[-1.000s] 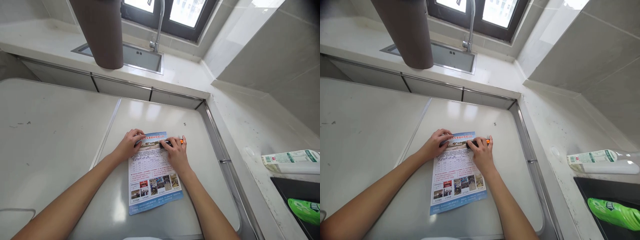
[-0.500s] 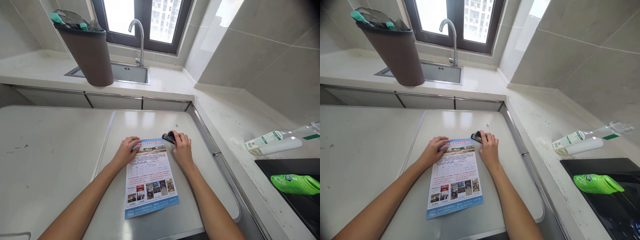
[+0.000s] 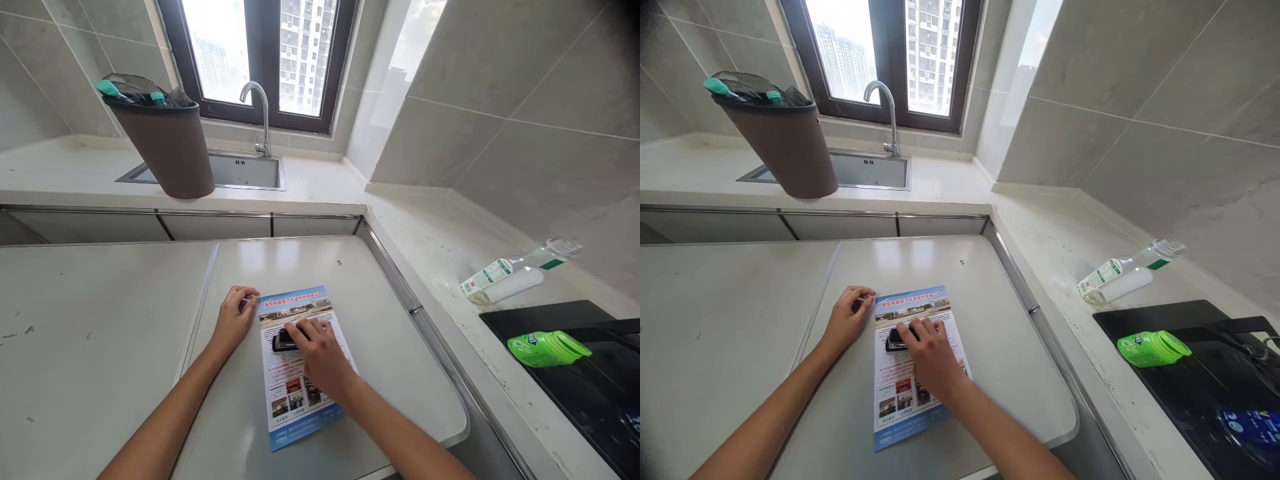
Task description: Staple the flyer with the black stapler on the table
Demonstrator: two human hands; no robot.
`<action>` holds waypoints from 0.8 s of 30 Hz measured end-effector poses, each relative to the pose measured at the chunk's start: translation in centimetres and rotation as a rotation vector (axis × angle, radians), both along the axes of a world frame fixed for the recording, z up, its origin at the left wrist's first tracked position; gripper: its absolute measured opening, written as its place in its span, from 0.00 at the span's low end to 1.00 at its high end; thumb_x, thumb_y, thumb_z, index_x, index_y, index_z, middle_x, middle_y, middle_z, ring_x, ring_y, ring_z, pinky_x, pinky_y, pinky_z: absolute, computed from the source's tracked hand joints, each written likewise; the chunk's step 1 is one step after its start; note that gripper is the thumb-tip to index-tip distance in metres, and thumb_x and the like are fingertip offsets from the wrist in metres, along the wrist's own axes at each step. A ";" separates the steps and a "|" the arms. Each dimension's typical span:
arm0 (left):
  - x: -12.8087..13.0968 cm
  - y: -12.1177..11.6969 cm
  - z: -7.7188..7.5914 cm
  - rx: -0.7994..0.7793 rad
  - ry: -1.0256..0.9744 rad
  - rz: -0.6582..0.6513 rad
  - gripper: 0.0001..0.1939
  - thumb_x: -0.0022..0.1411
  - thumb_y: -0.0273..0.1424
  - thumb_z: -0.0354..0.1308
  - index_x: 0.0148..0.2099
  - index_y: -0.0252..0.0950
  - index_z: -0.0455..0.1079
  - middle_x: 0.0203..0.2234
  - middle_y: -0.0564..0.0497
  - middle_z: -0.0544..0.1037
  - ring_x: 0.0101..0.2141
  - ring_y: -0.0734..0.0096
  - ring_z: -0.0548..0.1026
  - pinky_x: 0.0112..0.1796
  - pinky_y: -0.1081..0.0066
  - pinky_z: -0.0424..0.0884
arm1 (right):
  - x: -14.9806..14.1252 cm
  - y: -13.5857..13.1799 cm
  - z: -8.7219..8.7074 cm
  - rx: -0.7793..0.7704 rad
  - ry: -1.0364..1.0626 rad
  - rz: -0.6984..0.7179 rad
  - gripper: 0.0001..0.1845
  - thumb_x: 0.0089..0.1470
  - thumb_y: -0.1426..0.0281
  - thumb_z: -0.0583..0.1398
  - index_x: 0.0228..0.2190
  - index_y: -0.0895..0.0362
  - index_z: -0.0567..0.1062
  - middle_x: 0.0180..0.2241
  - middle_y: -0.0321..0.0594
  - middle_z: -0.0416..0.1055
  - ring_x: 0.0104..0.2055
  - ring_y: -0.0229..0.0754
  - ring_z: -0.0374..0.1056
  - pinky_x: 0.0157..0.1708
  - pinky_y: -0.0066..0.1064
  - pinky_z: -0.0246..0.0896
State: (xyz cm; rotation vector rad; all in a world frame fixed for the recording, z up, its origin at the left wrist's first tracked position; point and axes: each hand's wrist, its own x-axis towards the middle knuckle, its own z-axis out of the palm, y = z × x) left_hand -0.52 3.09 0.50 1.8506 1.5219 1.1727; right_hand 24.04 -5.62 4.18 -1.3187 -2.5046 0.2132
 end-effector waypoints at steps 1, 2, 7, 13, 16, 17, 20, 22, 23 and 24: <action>0.0 0.0 0.0 -0.006 -0.006 0.008 0.12 0.70 0.39 0.53 0.43 0.39 0.74 0.41 0.47 0.75 0.40 0.63 0.76 0.43 0.62 0.74 | 1.4 0.2 -0.3 0.002 0.008 -0.030 0.41 0.46 0.86 0.56 0.62 0.54 0.64 0.52 0.48 0.69 0.53 0.51 0.63 0.53 0.44 0.56; 0.0 0.0 0.0 -0.011 -0.009 0.015 0.12 0.69 0.39 0.53 0.43 0.38 0.74 0.41 0.47 0.75 0.40 0.63 0.76 0.43 0.62 0.74 | 2.9 0.3 -0.6 0.004 0.018 -0.067 0.42 0.46 0.87 0.55 0.62 0.54 0.64 0.53 0.48 0.69 0.53 0.52 0.63 0.53 0.44 0.56; 0.0 0.1 0.0 -0.027 -0.001 0.019 0.12 0.69 0.38 0.53 0.42 0.39 0.75 0.40 0.48 0.74 0.40 0.64 0.76 0.43 0.62 0.74 | 9.8 1.0 -1.3 0.063 0.060 -0.198 0.39 0.52 0.88 0.52 0.63 0.51 0.64 0.53 0.48 0.70 0.55 0.52 0.64 0.52 0.46 0.59; 0.0 0.2 0.0 -0.022 0.003 0.020 0.12 0.70 0.39 0.53 0.42 0.39 0.74 0.39 0.48 0.74 0.38 0.64 0.75 0.41 0.63 0.73 | 11.9 1.4 -1.3 0.045 0.070 -0.208 0.34 0.58 0.85 0.52 0.62 0.49 0.66 0.53 0.46 0.70 0.55 0.51 0.65 0.52 0.47 0.62; 0.0 0.2 0.0 -0.039 -0.005 0.037 0.12 0.69 0.39 0.53 0.41 0.39 0.74 0.38 0.48 0.73 0.36 0.65 0.74 0.40 0.63 0.72 | 12.2 1.5 -0.8 -0.009 0.098 -0.174 0.32 0.61 0.82 0.52 0.62 0.48 0.66 0.53 0.45 0.70 0.56 0.51 0.65 0.53 0.49 0.63; 0.0 0.1 0.1 -0.050 -0.011 0.041 0.12 0.69 0.39 0.53 0.41 0.39 0.74 0.38 0.48 0.73 0.36 0.65 0.74 0.40 0.63 0.72 | 12.6 1.6 -0.4 -0.035 0.104 -0.143 0.30 0.62 0.81 0.53 0.62 0.47 0.66 0.54 0.45 0.70 0.56 0.51 0.64 0.54 0.49 0.63; 0.1 0.0 0.2 -0.078 -0.037 0.046 0.12 0.69 0.40 0.53 0.41 0.39 0.74 0.39 0.48 0.73 0.36 0.65 0.73 0.40 0.64 0.71 | 14.3 3.3 1.1 -0.102 0.153 -0.047 0.26 0.63 0.70 0.59 0.61 0.45 0.68 0.54 0.44 0.70 0.57 0.53 0.65 0.56 0.49 0.64; 0.1 -0.1 0.3 -0.082 -0.056 0.053 0.13 0.69 0.40 0.53 0.41 0.39 0.74 0.39 0.48 0.73 0.36 0.64 0.73 0.40 0.65 0.70 | 15.6 5.6 1.9 -0.081 0.249 -0.079 0.21 0.64 0.64 0.61 0.58 0.46 0.73 0.52 0.44 0.71 0.55 0.52 0.67 0.56 0.48 0.65; 0.1 -0.1 0.4 -0.080 -0.068 0.057 0.13 0.69 0.40 0.53 0.41 0.39 0.74 0.39 0.48 0.73 0.37 0.64 0.73 0.39 0.65 0.69 | 16.0 7.1 2.0 -0.051 0.312 -0.121 0.18 0.66 0.63 0.58 0.56 0.47 0.74 0.51 0.44 0.71 0.54 0.51 0.68 0.56 0.47 0.65; 0.0 -0.1 0.4 -0.076 -0.080 0.063 0.13 0.69 0.41 0.53 0.40 0.39 0.75 0.39 0.48 0.74 0.37 0.64 0.73 0.39 0.65 0.69 | 16.3 8.6 1.8 -0.007 0.373 -0.165 0.16 0.68 0.63 0.56 0.53 0.49 0.75 0.49 0.44 0.72 0.53 0.50 0.69 0.55 0.46 0.65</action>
